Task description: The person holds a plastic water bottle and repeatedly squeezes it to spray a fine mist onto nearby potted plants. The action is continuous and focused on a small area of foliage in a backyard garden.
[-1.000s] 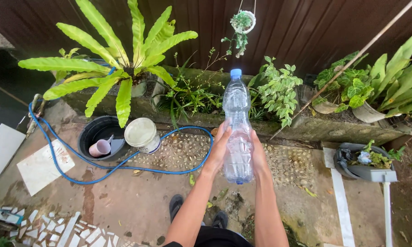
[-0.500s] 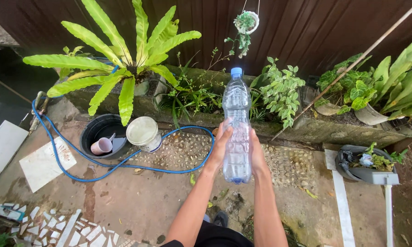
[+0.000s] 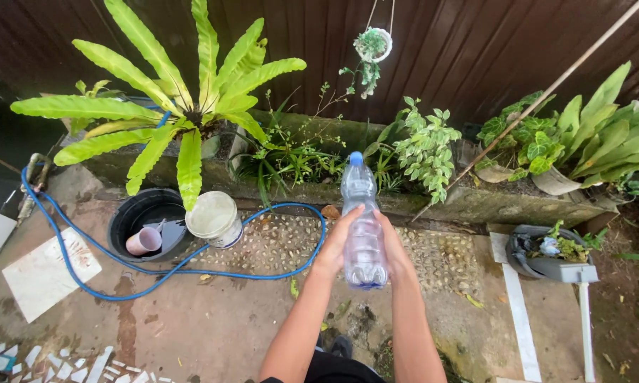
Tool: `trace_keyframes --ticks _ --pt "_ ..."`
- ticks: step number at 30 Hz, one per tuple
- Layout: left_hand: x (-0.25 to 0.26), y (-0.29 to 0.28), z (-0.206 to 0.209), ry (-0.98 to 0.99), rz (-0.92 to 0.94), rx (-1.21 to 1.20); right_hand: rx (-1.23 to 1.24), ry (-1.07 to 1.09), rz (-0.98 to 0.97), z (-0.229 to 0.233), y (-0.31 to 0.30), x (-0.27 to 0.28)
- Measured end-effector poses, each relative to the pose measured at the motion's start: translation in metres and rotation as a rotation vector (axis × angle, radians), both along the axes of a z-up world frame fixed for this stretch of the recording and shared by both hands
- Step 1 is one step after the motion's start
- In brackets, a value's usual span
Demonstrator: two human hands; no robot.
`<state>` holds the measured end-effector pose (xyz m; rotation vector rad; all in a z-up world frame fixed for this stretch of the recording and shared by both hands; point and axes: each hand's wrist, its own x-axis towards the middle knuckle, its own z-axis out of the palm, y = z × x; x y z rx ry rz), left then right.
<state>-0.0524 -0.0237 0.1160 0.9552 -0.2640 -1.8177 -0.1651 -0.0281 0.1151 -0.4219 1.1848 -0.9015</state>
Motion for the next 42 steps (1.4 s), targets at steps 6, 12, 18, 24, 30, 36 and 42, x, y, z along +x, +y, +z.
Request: trace_keyframes --ticks 6,12,18,24,30,36,42 --pt "0.027 -0.021 -0.052 0.107 -0.07 0.121 0.057 0.061 0.032 0.032 0.002 0.03" --pt "0.057 -0.024 -0.084 0.135 0.017 0.134 0.087 0.004 0.101 -0.014 -0.011 0.057" --pt "0.103 -0.006 -0.062 0.12 0.026 0.141 0.098 -0.009 0.185 -0.036 -0.024 0.095" --pt "0.131 -0.005 -0.076 0.095 0.115 0.113 0.07 0.058 0.205 -0.022 -0.022 0.125" --pt "0.15 0.001 -0.099 0.087 0.202 0.103 0.03 0.089 0.238 -0.026 -0.012 0.15" --pt "0.155 0.029 -0.05 0.02 0.233 0.112 0.019 0.099 0.295 -0.018 -0.003 0.15" --pt "0.14 0.036 -0.035 0.003 0.289 0.125 -0.005 0.11 0.37 -0.021 -0.01 0.134"
